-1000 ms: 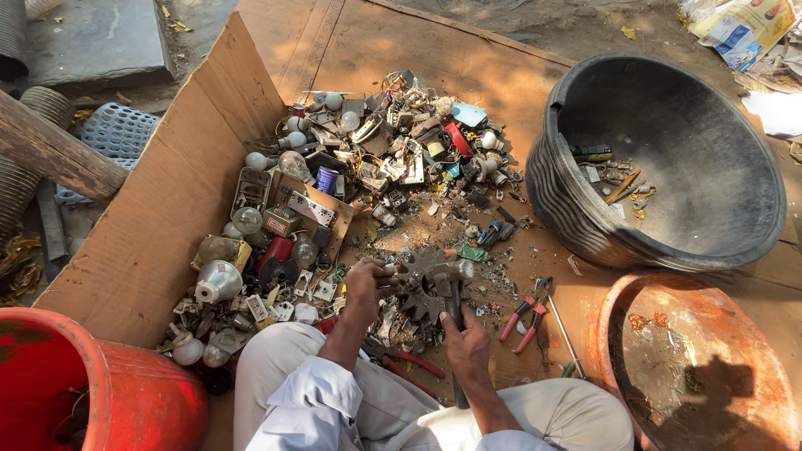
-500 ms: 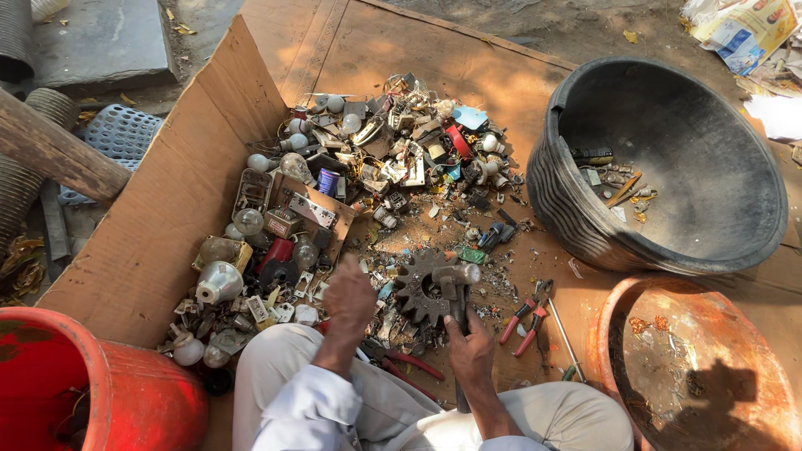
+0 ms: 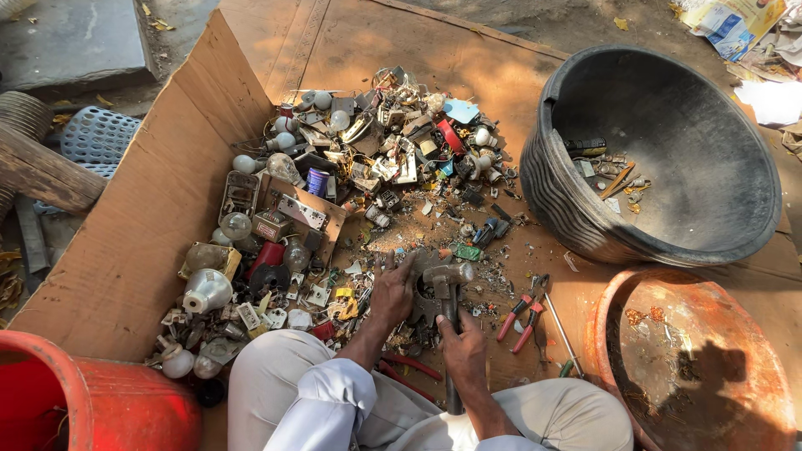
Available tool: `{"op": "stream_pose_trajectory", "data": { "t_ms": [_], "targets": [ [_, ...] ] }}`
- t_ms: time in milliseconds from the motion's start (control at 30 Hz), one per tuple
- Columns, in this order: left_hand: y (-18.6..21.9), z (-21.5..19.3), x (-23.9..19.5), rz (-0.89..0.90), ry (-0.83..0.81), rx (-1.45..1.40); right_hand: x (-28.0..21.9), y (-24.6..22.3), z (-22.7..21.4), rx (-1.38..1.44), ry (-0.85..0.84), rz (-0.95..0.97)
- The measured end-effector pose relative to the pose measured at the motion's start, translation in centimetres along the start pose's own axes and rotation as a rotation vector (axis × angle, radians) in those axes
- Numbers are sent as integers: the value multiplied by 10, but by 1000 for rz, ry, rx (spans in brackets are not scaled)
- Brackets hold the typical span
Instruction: The person sits on the ground and uses a hammer to repeatedly strike a small electronic component placed on a metal gear. The person breaks the component into smaller pieces and occasionally picks up fragments to inspect them before continuing to strike the remaining parts.
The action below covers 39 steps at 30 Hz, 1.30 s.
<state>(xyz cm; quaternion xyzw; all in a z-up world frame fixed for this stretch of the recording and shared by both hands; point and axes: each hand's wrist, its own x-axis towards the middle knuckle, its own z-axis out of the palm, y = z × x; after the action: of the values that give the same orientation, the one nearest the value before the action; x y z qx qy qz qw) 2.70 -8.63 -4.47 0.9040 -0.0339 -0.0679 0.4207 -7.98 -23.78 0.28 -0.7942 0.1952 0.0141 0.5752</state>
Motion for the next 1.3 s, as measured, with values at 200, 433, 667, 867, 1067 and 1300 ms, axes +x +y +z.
{"op": "stream_pose_trajectory", "data": {
  "t_ms": [200, 433, 667, 867, 1067, 1300],
  "targets": [
    [-18, 11, -9, 52, 59, -42, 2, -9, 3, -11, -13, 40],
    [-45, 23, 10, -358, 231, -1017, -5, -28, 0, -202, 14, -40],
    [-51, 24, 11, -615, 255, -1311, -4, -46, 8, -544, -18, -439],
    [-38, 15, 16, -669, 242, -1400, 14, -50, 9, -659, -63, -264],
    [-46, 22, 11, -607, 241, -1390, 6, -39, 10, -531, 10, -501],
    [-46, 23, 12, -604, 220, -1415, 11, -36, 10, -618, 29, -332]
  ]
}}
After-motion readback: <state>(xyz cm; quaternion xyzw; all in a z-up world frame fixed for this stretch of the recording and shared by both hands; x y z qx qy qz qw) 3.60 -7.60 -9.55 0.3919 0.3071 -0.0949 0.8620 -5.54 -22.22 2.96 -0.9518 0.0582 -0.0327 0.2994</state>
